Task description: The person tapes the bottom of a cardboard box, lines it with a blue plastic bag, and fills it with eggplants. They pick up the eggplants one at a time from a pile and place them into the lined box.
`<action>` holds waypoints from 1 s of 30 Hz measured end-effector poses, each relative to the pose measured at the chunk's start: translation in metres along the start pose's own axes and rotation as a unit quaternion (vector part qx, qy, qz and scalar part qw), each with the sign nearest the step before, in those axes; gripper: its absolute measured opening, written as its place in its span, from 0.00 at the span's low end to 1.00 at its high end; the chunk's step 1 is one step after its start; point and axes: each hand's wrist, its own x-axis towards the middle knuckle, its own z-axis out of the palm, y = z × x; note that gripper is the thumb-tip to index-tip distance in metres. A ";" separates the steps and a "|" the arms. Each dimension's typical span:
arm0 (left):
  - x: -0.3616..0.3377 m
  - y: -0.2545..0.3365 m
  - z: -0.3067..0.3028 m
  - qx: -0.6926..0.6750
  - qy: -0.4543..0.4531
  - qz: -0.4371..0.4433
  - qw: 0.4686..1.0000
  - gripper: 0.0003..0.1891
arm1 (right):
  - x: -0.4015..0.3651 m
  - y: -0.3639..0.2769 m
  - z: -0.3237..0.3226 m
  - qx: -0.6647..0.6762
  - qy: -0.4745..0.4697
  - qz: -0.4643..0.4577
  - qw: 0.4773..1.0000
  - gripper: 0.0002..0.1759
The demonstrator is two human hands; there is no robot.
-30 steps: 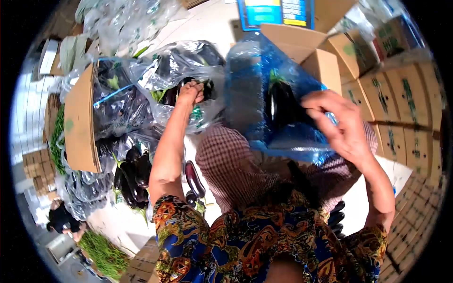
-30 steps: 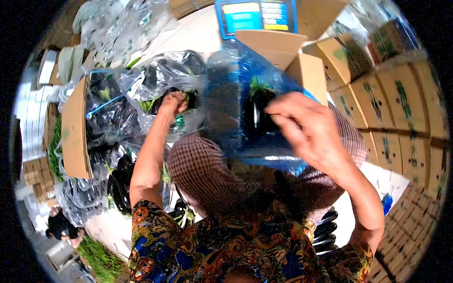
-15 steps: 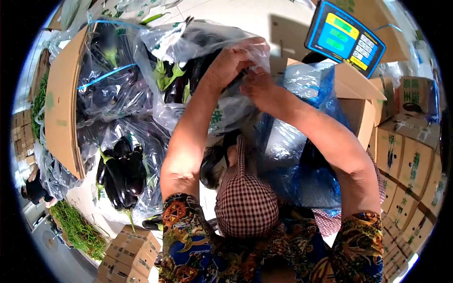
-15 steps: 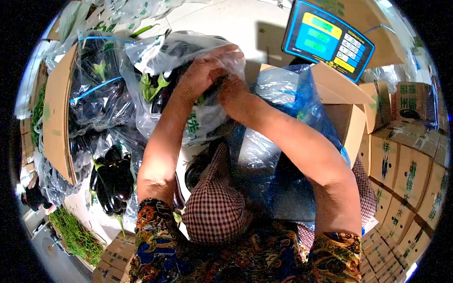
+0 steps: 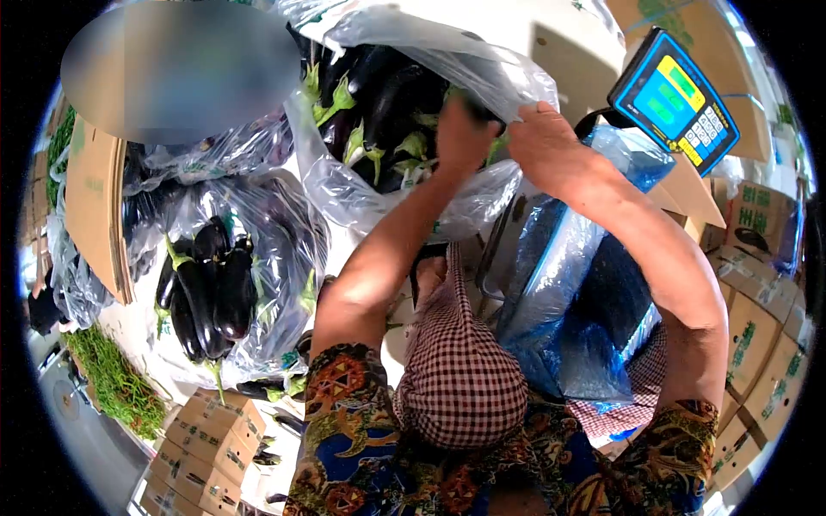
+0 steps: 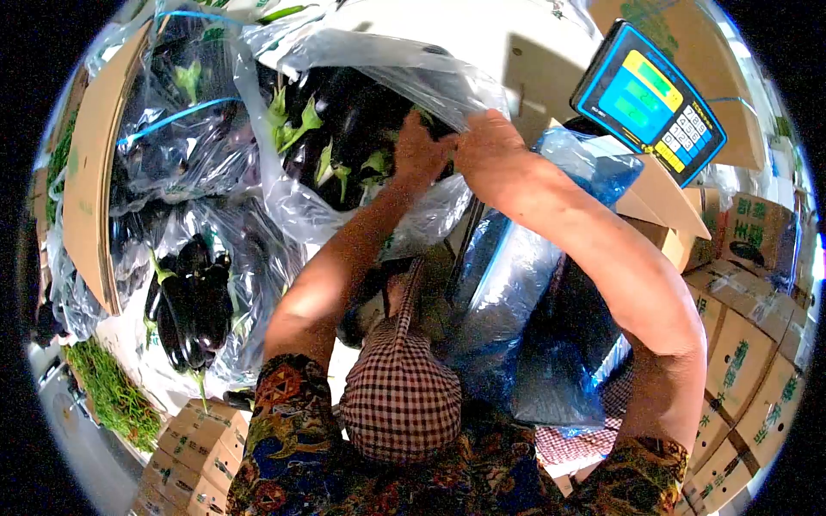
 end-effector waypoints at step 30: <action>-0.023 0.058 -0.279 -0.655 -0.156 -0.386 0.630 0.25 | -0.005 0.003 0.011 0.274 0.177 0.067 0.943 0.15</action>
